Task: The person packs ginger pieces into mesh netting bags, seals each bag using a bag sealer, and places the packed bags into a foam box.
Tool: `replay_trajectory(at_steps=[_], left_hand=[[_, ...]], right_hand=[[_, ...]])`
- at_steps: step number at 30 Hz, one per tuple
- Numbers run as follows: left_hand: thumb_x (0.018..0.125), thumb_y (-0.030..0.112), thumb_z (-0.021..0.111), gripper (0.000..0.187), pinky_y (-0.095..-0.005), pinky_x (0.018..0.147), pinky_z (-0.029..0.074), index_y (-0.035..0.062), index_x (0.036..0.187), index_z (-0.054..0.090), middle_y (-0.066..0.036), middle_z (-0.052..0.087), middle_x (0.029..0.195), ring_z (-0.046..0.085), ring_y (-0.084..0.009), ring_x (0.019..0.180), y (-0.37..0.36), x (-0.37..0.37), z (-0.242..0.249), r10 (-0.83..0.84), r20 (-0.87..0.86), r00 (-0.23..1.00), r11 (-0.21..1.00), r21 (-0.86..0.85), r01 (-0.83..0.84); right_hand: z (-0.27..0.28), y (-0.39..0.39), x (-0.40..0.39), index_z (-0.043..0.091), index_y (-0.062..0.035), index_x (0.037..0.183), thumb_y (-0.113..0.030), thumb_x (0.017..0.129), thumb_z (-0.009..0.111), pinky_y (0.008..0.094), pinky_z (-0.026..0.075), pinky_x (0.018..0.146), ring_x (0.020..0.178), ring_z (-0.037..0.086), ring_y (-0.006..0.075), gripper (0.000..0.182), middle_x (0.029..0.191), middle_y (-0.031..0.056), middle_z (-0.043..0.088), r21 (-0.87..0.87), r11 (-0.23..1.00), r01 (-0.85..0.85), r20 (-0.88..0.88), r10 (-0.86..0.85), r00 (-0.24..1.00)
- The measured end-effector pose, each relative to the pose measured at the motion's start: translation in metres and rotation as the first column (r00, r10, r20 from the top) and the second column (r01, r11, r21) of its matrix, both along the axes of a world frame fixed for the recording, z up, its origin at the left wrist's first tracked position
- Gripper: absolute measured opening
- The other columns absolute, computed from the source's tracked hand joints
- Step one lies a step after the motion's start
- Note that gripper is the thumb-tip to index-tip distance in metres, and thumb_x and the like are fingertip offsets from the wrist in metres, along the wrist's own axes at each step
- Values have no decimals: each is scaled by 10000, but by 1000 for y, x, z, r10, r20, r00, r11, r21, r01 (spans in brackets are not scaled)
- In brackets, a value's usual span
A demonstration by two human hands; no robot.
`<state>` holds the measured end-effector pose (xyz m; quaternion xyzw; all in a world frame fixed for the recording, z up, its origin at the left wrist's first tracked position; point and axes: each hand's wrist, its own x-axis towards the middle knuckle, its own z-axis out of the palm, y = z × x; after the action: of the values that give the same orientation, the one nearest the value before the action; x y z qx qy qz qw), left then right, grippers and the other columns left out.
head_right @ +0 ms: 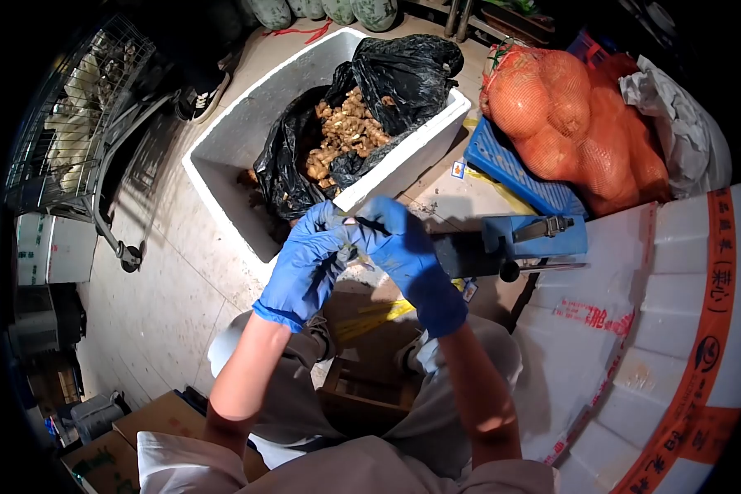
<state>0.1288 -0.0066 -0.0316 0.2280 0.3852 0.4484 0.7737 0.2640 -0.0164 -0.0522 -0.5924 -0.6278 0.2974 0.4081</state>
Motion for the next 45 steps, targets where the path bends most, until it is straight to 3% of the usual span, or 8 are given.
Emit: replay_trajectory(at_steps=[13,19,21,25,29,34,43,45], left_hand=[[810,17,475,95,-190,634,496,9,900,506,-70,558,831,567,-119,705,2,-2,0,44,331,943,995,-104,-9],[816,-3,446,92,-250,722,500,-9,898,486,-105,542,865,566,-171,774,6,-3,0,89,375,923,995,-75,-66],[833,-13,391,97,-300,784,492,-30,894,465,-132,520,904,558,-223,821,9,-5,-2,157,349,924,987,-99,-130],[835,15,406,68,-254,678,522,13,869,466,-94,544,826,582,-178,757,20,-25,-25,185,528,829,982,-127,-139],[820,32,450,111,-234,627,509,18,907,518,-74,571,851,580,-178,747,19,-27,-14,298,417,859,953,-178,-244],[802,71,501,110,-230,632,505,59,907,530,-40,574,856,577,-147,764,16,-21,-21,221,315,923,973,-138,-186],[778,89,555,119,-193,621,468,63,893,534,-1,563,813,552,-77,695,0,7,-2,58,218,974,995,-94,-39],[744,67,591,152,-170,596,426,26,884,547,11,556,788,506,-42,685,-3,11,-8,-169,-363,916,918,280,280]], right_hand=[[-1,-8,21,532,-22,936,14,738,482,274,397,772,863,501,245,207,992,108,491,540,819,-193,457,-93,884],[-12,-5,20,515,-16,896,-40,799,453,277,408,742,798,502,164,117,883,60,523,246,968,56,-275,15,961],[-3,1,22,491,-37,813,-115,829,450,233,410,643,682,481,113,90,734,3,489,-55,979,-197,-986,-22,164],[-61,-4,44,521,23,932,-186,822,455,244,442,659,718,539,140,245,819,71,564,113,963,246,-299,-203,932],[-22,5,33,450,-50,784,-289,813,463,204,345,521,574,405,86,241,634,0,410,-230,844,-485,-963,-125,239],[9,-6,5,487,-25,904,-268,785,501,320,400,817,822,523,208,271,782,62,516,-362,920,-152,-930,-368,-15],[-40,-15,29,481,-43,1056,-197,778,510,311,394,837,949,494,216,319,1015,95,509,-181,981,-62,-868,-130,479],[-57,-17,47,480,-37,1053,-189,770,533,302,398,819,941,491,190,326,1013,104,506,16,1000,19,-596,-6,803]])
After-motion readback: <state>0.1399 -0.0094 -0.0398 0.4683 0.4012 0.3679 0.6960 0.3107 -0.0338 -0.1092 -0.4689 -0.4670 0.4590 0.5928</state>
